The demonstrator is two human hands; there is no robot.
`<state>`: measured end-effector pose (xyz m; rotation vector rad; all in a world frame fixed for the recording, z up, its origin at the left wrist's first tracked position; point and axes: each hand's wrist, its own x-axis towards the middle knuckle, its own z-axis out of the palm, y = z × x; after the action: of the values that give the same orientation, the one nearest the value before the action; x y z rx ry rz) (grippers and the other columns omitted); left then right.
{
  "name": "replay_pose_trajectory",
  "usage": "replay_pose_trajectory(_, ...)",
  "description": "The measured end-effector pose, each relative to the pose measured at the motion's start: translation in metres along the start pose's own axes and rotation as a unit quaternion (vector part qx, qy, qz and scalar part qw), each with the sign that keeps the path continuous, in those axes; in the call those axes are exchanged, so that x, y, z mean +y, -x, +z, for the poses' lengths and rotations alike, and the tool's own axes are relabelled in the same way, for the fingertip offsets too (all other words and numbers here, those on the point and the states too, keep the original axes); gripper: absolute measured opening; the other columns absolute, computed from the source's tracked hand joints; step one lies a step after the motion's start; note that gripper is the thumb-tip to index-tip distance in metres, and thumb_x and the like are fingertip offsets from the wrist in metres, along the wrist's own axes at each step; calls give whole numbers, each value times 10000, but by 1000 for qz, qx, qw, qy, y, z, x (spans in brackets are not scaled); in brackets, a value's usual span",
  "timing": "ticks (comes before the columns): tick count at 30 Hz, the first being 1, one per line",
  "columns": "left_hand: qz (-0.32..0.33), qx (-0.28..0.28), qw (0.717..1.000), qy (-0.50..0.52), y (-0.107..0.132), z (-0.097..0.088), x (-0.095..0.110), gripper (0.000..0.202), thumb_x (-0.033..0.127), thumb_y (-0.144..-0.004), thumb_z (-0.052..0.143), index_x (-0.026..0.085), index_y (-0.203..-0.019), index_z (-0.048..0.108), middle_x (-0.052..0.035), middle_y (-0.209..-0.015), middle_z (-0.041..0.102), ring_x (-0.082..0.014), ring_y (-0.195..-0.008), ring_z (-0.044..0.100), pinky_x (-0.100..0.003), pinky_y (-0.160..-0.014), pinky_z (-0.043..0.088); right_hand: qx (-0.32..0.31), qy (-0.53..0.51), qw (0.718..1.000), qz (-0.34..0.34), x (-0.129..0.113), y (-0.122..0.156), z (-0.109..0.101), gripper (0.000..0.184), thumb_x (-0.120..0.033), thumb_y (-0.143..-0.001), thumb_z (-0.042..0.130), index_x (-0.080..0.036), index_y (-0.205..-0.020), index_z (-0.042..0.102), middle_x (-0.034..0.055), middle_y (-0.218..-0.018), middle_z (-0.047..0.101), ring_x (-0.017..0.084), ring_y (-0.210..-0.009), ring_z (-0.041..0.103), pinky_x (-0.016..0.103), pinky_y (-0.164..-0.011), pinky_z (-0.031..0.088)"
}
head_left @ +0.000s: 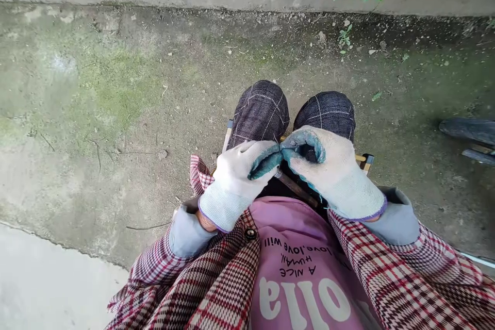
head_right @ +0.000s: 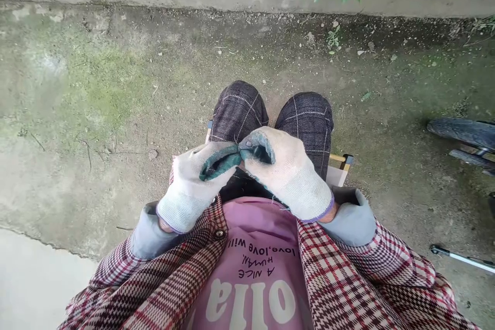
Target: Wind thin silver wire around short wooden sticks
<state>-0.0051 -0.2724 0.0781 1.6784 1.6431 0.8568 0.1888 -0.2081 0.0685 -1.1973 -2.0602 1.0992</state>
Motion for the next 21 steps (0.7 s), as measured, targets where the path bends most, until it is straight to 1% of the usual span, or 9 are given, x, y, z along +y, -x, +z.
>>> replay_pose_trajectory(3,-2,-7,1000,-5,-2,-4,3,189,92,-908,707,209,-1039,776,-4,-975,803,-136,-832,739,-224,-796,584,-25,43,998,-40,-4,-4,-5,142,-147,-887,642,-257,-926,722,44,-960,764,252,-881,736,407,-808,611)
replay_pose_trajectory(5,5,-8,1000,-2,-1,-4,1,169,107,-919,704,209,-1034,775,-3,-956,802,-129,-801,730,-218,-771,575,-33,49,997,-58,-6,-8,-8,158,-147,-890,635,-243,-950,745,44,-1011,766,250,-932,743,399,-847,607)
replay_pose_trajectory(7,18,-9,1000,-1,0,-5,-2,142,143,-932,705,213,-1033,777,-6,-939,802,-131,-786,730,-217,-753,572,-44,37,996,-68,-5,-15,-10,214,-152,-881,647,-256,-1024,768,36,-1102,776,254,-1014,751,397,-896,608)
replay_pose_trajectory(10,43,-21,999,-25,2,-9,-6,119,188,-945,707,210,-1037,778,-14,-886,791,-138,-760,728,-219,-721,562,-107,14,988,-108,2,-28,-13,322,-184,-888,658,-303,-1163,776,16,-1228,778,258,-1148,742,412,-989,595)
replay_pose_trajectory(12,61,-37,996,-46,5,-14,-7,131,185,-944,707,208,-1054,775,-16,-875,787,-140,-758,728,-222,-725,558,-164,-1,975,-149,7,-36,-16,323,-207,-910,643,-312,-1183,780,5,-1239,785,245,-1157,744,400,-1006,586)
replay_pose_trajectory(14,67,-50,995,-56,7,-19,-5,154,177,-948,698,214,-1079,772,-18,-898,794,-140,-772,733,-227,-751,563,-202,3,964,-175,10,-42,-19,285,-225,-934,628,-297,-1160,786,1,-1173,804,225,-1077,762,369,-961,586)
replay_pose_trajectory(16,52,-53,996,-50,9,-23,-2,150,183,-947,697,220,-1071,772,-15,-907,797,-137,-769,732,-228,-761,568,-207,34,961,-180,9,-42,-20,244,-241,-956,617,-278,-1130,784,4,-1091,814,210,-966,767,339,-884,578)
replay_pose_trajectory(19,-1,-25,1000,-6,10,-24,3,104,197,-911,728,214,-1001,778,0,-857,784,-126,-728,709,-208,-715,567,-174,123,958,-191,1,-35,-14,203,-267,-978,588,-245,-1051,777,27,-943,804,202,-782,733,321,-721,521)
replay_pose_trajectory(21,-52,-1,997,61,9,-21,0,67,196,-878,748,203,-940,772,5,-823,772,-125,-704,696,-201,-675,569,-134,194,948,-214,-7,-27,-5,214,-277,-972,567,-211,-970,770,51,-831,775,204,-666,681,332,-614,451)
